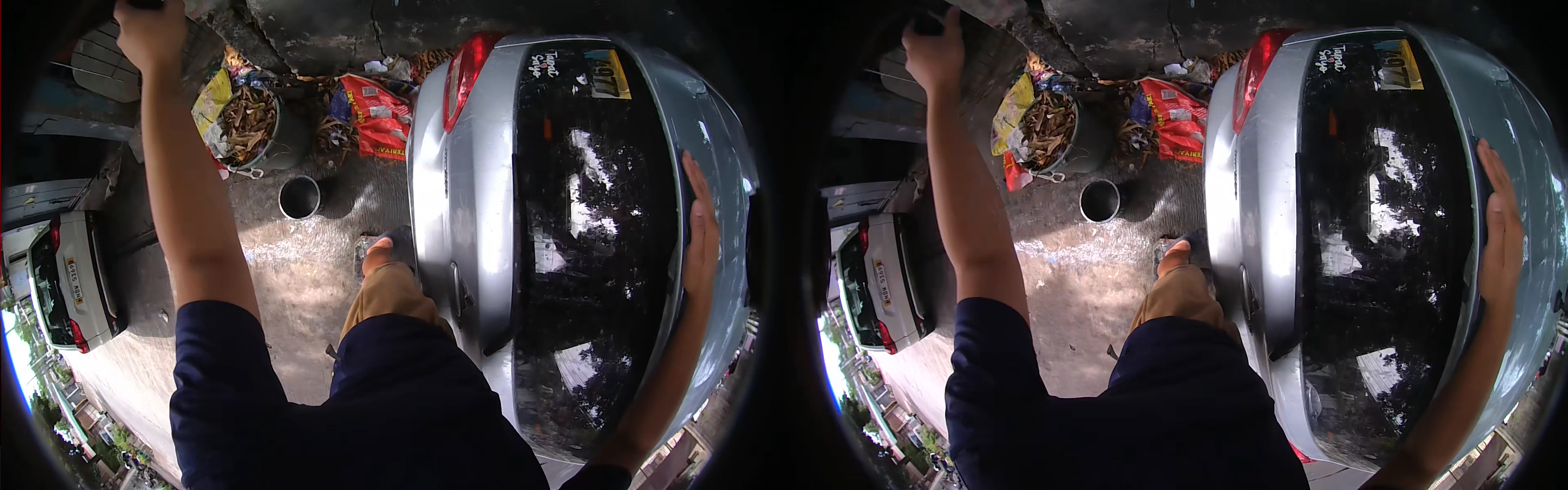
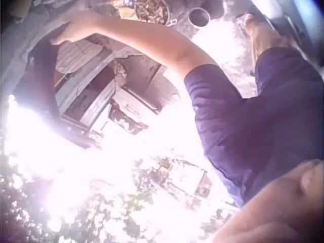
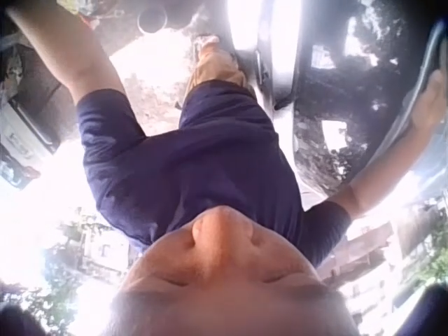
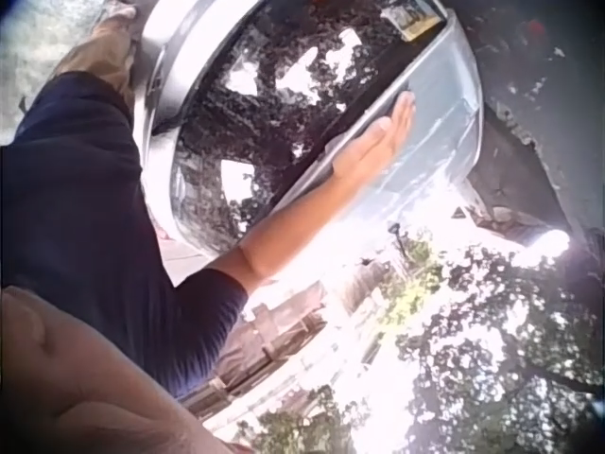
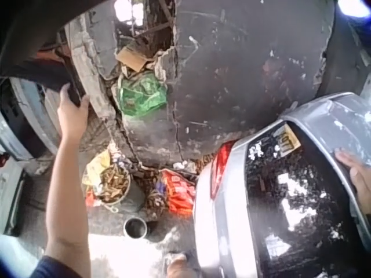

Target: The person is using a sanding block and a cloth to sand and clean the surface of a silver car's rear spoiler and trunk area.

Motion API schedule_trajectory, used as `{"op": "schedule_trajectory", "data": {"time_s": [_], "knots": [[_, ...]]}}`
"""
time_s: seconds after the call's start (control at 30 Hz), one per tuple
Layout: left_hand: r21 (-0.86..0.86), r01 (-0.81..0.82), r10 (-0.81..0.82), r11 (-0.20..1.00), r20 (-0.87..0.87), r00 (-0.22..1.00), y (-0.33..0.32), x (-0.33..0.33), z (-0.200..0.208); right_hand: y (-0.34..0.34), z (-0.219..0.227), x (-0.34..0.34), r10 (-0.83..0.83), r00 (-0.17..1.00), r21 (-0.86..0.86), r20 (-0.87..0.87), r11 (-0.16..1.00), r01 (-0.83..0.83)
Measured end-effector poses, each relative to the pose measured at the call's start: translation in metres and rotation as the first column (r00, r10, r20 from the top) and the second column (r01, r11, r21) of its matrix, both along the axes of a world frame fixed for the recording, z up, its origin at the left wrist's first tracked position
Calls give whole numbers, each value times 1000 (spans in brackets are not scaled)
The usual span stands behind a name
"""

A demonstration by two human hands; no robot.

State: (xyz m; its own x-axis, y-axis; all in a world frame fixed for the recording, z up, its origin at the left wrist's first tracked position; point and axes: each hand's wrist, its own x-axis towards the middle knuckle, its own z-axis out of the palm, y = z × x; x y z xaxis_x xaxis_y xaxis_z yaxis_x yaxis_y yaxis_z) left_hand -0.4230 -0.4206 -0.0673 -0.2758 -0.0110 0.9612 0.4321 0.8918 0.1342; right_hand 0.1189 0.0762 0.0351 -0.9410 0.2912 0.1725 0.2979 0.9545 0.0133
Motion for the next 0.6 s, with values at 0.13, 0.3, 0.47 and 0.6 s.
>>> {"op": "schedule_trajectory", "data": {"time_s": [0.13,0.3,0.47,0.6], "knots": [[-287,305,338,908,932,-131,-99,274,-350,4,4,7,5,1000,61,16,998,-6],[1,619,422,785,731,-536,-317,626,-414,-1,14,10,-47,998,31,48,998,45],[70,748,513,660,685,-517,-334,612,-383,-6,9,6,-6,995,45,104,999,1],[91,841,602,533,658,-452,-318,571,-393,-7,14,4,-27,997,64,72,998,22]]}}
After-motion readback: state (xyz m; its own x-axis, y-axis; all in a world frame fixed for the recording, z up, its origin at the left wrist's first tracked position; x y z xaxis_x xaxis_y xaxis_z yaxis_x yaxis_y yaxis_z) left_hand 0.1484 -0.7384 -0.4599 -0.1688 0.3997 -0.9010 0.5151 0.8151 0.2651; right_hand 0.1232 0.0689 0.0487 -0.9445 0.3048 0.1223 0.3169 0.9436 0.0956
